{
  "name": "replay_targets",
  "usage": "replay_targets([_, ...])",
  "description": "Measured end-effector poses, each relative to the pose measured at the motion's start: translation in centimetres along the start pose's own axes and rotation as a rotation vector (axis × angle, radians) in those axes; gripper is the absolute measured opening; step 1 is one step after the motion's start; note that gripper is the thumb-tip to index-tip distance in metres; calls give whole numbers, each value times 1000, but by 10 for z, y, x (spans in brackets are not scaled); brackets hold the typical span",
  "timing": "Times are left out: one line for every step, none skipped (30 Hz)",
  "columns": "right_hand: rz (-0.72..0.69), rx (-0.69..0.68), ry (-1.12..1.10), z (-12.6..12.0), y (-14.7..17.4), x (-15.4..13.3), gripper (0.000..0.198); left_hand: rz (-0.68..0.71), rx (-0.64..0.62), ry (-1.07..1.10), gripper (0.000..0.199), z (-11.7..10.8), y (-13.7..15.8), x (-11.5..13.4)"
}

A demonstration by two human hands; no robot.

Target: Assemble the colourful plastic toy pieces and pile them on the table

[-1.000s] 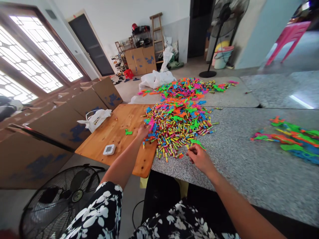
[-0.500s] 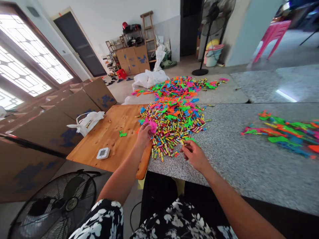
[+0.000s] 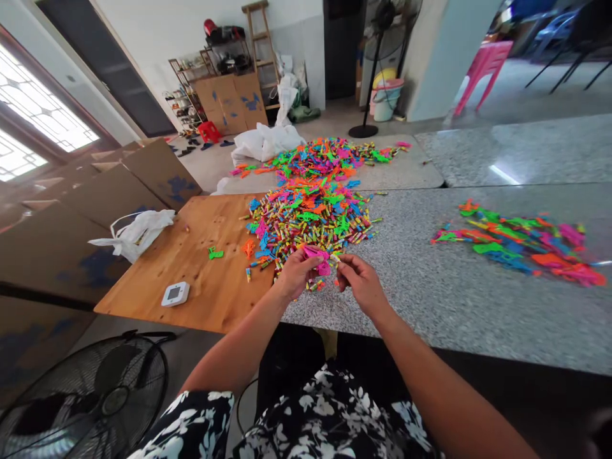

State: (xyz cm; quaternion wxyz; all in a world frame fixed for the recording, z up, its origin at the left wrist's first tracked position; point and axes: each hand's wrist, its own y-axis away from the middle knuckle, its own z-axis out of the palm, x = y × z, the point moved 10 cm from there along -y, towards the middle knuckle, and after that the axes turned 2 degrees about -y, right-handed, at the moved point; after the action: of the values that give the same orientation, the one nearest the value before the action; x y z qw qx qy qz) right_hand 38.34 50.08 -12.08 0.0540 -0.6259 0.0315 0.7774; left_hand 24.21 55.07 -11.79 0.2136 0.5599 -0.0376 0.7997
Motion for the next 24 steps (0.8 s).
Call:
replay_targets([-10, 3, 12, -2, 0, -1, 37, -1, -4, -12, 46, 1, 1, 1])
replay_targets([-24, 13, 33, -4, 1, -2, 37, -2, -6, -21, 47, 2, 2, 2])
replay_targets([-42, 30, 59, -7, 1, -4, 37, -3, -7, -28, 47, 3, 3, 3])
replay_targets([-59, 47, 85, -9, 2, -5, 37, -6, -8, -35, 48, 4, 3, 3])
replay_targets([-72, 61, 111, -11, 3, -7, 37, -8, -7, -44, 48, 4, 4, 4])
replay_targets([-82, 69, 134, -13, 4, -7, 37, -11, -5, -57, 48, 4, 5, 4])
replay_targets([-92, 72, 155, -13, 6, -8, 37, -13, -1, -70, 49, 4, 6, 5])
replay_targets([-101, 69, 175, -14, 7, -9, 36, -14, 3, -83, 49, 4, 6, 5])
replay_targets([-111, 63, 192, -14, 8, -10, 36, -16, 8, -96, 49, 3, 6, 5])
replay_targets([-121, 57, 210, -15, 9, -10, 35, -21, 13, -108, 50, 3, 6, 4])
replay_targets([-134, 49, 227, -15, 10, -11, 34, -26, 20, -117, 50, 2, 6, 3])
replay_targets([-148, 37, 246, -16, 12, -12, 34, -31, 31, -126, 49, 1, 6, 3])
replay_targets([-160, 27, 262, -17, 13, -12, 33, -35, 41, -137, 49, 0, 6, 2])
replay_targets([-164, 18, 270, -18, 13, -11, 32, -37, 47, -151, 49, 0, 5, 1])
replay_targets([-161, 10, 270, -19, 14, -9, 31, -30, 51, -170, 48, 0, 5, 2])
replay_targets([-150, 4, 261, -20, 14, -6, 31, -13, 55, -198, 46, 1, 4, 3])
replay_targets([-131, -3, 242, -20, 13, -3, 32, 13, 60, -236, 44, 2, 4, 5])
replay_targets([-110, -9, 214, -21, 13, 0, 33, 45, 65, -280, 42, 4, 4, 6])
replay_targets([-89, -19, 187, -21, 13, 3, 35, 81, 74, -322, 39, 7, 4, 8])
replay_targets([-71, -32, 168, -21, 12, 5, 37, 108, 80, -350, 37, 9, 5, 7])
replay_targets([-52, -46, 157, -22, 12, 7, 38, 114, 77, -359, 36, 11, 5, 3])
replay_targets([-27, -70, 163, -23, 12, 10, 39, 94, 60, -350, 35, 13, 5, -5])
replay_targets([7, -106, 189, -26, 12, 13, 39, 47, 29, -334, 36, 14, 4, -15])
replay_targets([50, -142, 234, -32, 11, 17, 38, -24, -10, -322, 37, 13, 3, -28])
